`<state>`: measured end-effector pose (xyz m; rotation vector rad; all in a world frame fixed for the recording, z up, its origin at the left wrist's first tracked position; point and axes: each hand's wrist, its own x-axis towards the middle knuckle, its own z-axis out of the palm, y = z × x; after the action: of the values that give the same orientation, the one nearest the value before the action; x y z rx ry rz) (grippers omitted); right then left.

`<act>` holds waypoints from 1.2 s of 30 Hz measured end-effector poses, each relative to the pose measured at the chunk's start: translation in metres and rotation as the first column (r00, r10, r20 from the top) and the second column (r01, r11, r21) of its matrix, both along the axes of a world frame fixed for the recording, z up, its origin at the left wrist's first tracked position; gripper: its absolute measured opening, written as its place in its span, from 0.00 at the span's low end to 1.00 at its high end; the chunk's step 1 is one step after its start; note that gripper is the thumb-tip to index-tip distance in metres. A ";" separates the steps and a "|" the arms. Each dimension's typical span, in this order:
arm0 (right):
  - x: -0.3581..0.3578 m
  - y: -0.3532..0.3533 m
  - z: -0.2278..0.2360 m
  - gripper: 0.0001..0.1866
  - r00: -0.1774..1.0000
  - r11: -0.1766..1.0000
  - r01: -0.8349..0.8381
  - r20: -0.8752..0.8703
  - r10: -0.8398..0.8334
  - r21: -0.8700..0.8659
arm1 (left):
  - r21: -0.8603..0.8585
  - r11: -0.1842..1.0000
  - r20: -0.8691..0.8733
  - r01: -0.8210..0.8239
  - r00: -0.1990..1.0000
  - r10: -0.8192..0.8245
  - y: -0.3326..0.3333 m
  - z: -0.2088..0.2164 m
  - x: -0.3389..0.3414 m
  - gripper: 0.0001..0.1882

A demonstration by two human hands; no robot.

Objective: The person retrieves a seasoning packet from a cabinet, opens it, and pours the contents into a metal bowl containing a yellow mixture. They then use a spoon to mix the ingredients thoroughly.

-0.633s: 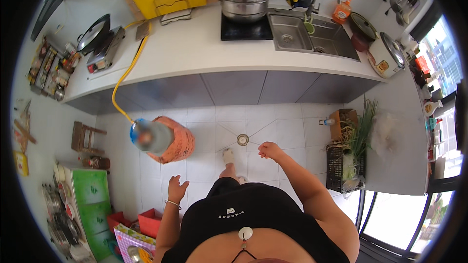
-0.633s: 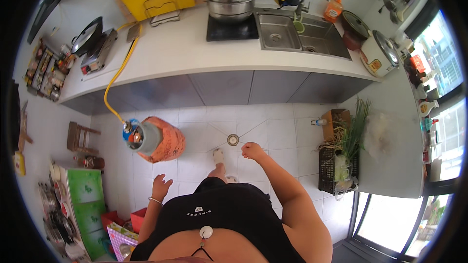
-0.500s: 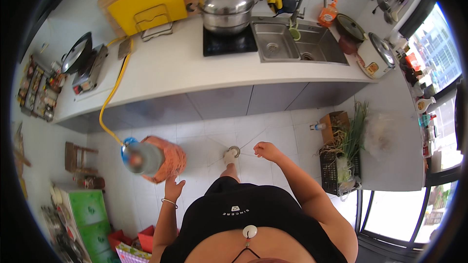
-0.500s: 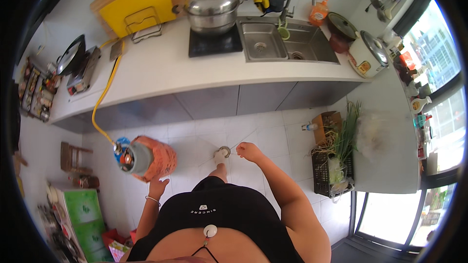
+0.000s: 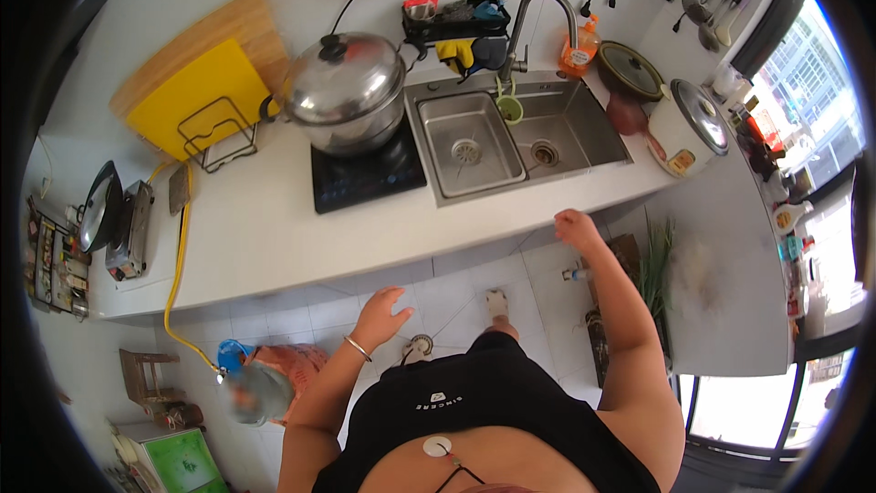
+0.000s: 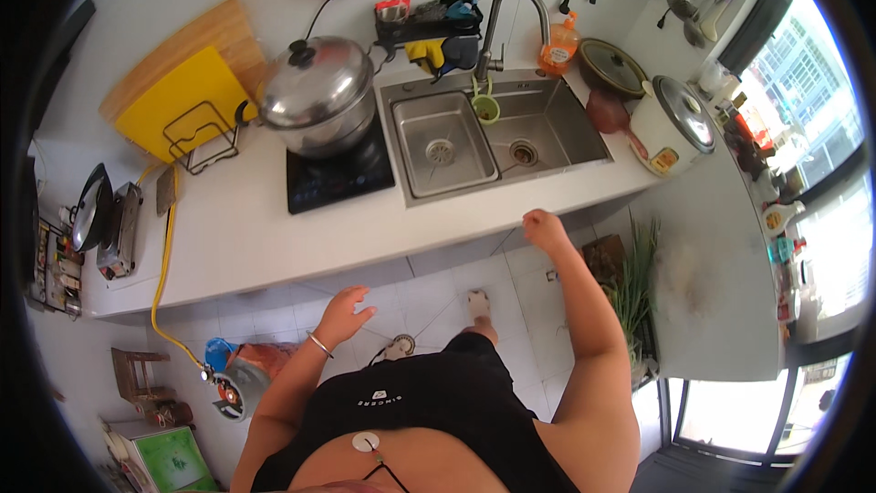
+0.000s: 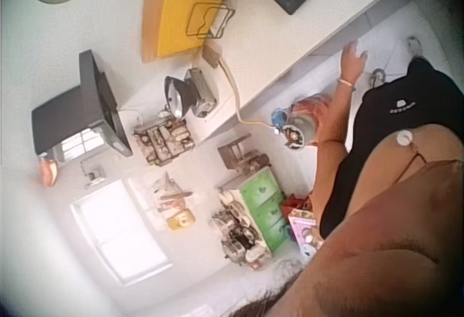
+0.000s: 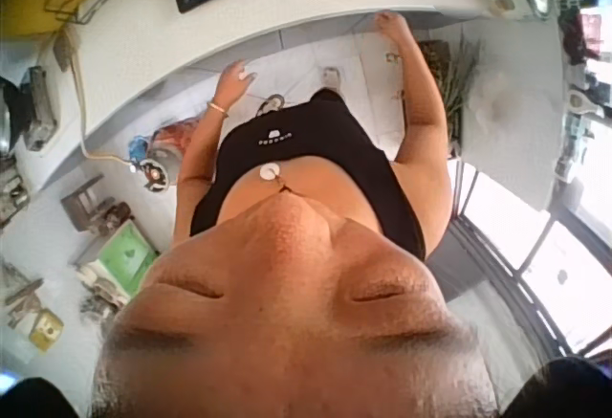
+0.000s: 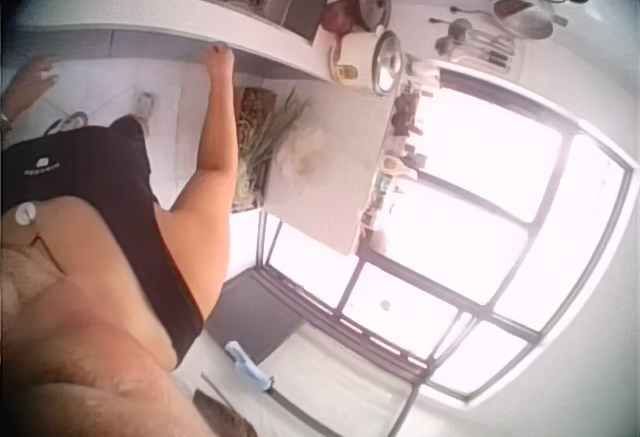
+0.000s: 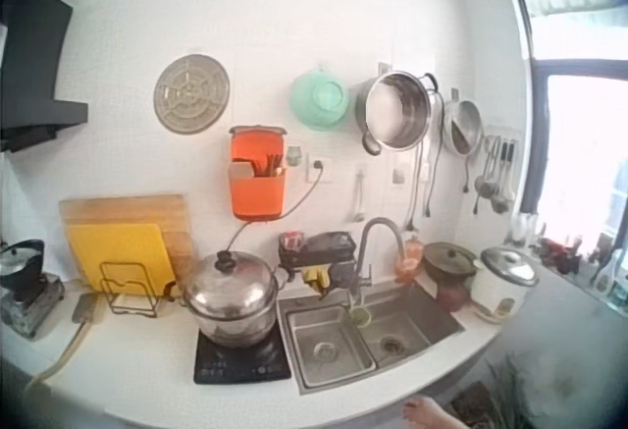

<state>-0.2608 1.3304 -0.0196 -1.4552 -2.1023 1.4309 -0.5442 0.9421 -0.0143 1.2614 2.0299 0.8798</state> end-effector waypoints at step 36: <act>-0.148 0.368 -0.004 0.17 0.793 0.756 -0.123 -0.522 -0.315 -0.643 | -0.155 0.901 0.988 -0.405 -0.081 0.133 0.672 0.015 0.096 0.23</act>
<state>-0.4085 1.6989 -0.0237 -1.0097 -1.1360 2.3384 -0.4481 1.6136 0.0003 -0.0931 0.8430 1.5805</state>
